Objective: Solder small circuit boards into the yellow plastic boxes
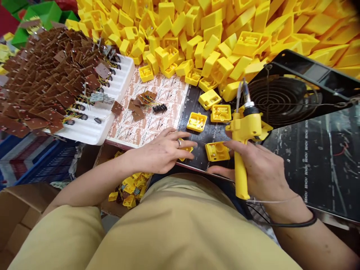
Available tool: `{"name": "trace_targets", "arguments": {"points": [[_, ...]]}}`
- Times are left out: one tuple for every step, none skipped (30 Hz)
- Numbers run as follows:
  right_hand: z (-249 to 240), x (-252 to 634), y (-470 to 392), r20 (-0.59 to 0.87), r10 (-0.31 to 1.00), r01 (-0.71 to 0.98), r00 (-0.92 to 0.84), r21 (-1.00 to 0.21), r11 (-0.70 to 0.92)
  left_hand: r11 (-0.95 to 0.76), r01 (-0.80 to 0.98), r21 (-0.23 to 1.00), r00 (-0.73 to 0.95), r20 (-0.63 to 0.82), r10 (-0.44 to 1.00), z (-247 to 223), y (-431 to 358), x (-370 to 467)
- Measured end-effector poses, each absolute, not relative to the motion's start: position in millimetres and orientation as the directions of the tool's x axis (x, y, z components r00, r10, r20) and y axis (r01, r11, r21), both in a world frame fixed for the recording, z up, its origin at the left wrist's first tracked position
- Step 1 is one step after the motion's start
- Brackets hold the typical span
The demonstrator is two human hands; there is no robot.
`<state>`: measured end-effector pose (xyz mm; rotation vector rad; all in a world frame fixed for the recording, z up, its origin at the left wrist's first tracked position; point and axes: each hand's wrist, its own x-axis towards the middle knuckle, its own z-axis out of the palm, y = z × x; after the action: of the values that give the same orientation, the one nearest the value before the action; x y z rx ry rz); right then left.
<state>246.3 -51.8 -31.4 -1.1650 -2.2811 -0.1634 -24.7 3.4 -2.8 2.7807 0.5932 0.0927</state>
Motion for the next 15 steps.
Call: {"name": "trace_targets", "arguments": {"points": [[-30.2,247.9,-53.7,0.528,0.714,0.771,-0.460,-0.161,0.616,-0.877,0.336,0.344,0.931,0.022,0.366,-0.9,4.8,-27.5],[-29.2,249.9,-54.4,0.521,0.718,0.765,-0.462,-0.175,0.620,-0.871,0.314,0.378,0.932,0.053,0.359,0.4,5.2,-30.2],[-28.4,252.1,-53.9,0.516,0.718,0.757,-0.468,-0.186,0.626,-0.852,0.332,0.405,0.914,0.088,0.397,0.8,4.6,-32.6],[-28.1,254.3,-52.5,0.508,0.716,0.746,-0.479,-0.193,0.637,-0.824,0.376,0.423,0.877,0.124,0.464,0.2,3.0,-34.6],[-28.4,256.1,-50.4,0.496,0.711,0.731,-0.499,-0.200,0.653,-0.789,0.440,0.429,0.826,0.151,0.543,-1.6,0.7,-36.3],[-29.3,257.3,-48.0,0.483,0.702,0.711,-0.523,-0.208,0.672,-0.752,0.509,0.420,0.770,0.170,0.615,-4.6,-2.1,-37.3],[-30.7,257.7,-45.7,0.471,0.691,0.688,-0.548,-0.216,0.692,-0.722,0.566,0.398,0.720,0.189,0.668,-8.5,-5.1,-37.5],[-32.4,257.3,-43.7,0.462,0.681,0.668,-0.569,-0.224,0.710,-0.708,0.602,0.370,0.690,0.205,0.694,-13.1,-8.1,-36.9],[-34.1,256.0,-42.2,0.459,0.674,0.655,-0.579,-0.230,0.719,-0.710,0.615,0.343,0.681,0.222,0.698,-18.0,-11.0,-35.1],[-35.9,254.1,-41.4,0.461,0.671,0.652,-0.580,-0.232,0.722,-0.719,0.616,0.322,0.682,0.239,0.691,-22.9,-13.4,-32.4],[-37.4,251.9,-41.0,0.470,0.672,0.655,-0.572,-0.231,0.720,-0.726,0.615,0.309,0.683,0.252,0.686,-27.2,-15.4,-28.8],[-38.8,249.6,-41.1,0.483,0.673,0.661,-0.560,-0.230,0.714,-0.730,0.613,0.303,0.684,0.259,0.682,-30.6,-16.7,-24.7],[-40.0,247.6,-41.5,0.495,0.675,0.667,-0.548,-0.228,0.709,-0.731,0.614,0.298,0.686,0.255,0.681,-32.8,-17.2,-20.7],[-41.2,246.2,-42.0,0.506,0.674,0.670,-0.538,-0.228,0.706,-0.730,0.617,0.294,0.690,0.245,0.681,-33.5,-16.5,-17.5],[-42.3,245.5,-42.6,0.517,0.673,0.671,-0.529,-0.231,0.705,-0.731,0.616,0.294,0.693,0.241,0.680,-32.4,-14.4,-15.7]]}}
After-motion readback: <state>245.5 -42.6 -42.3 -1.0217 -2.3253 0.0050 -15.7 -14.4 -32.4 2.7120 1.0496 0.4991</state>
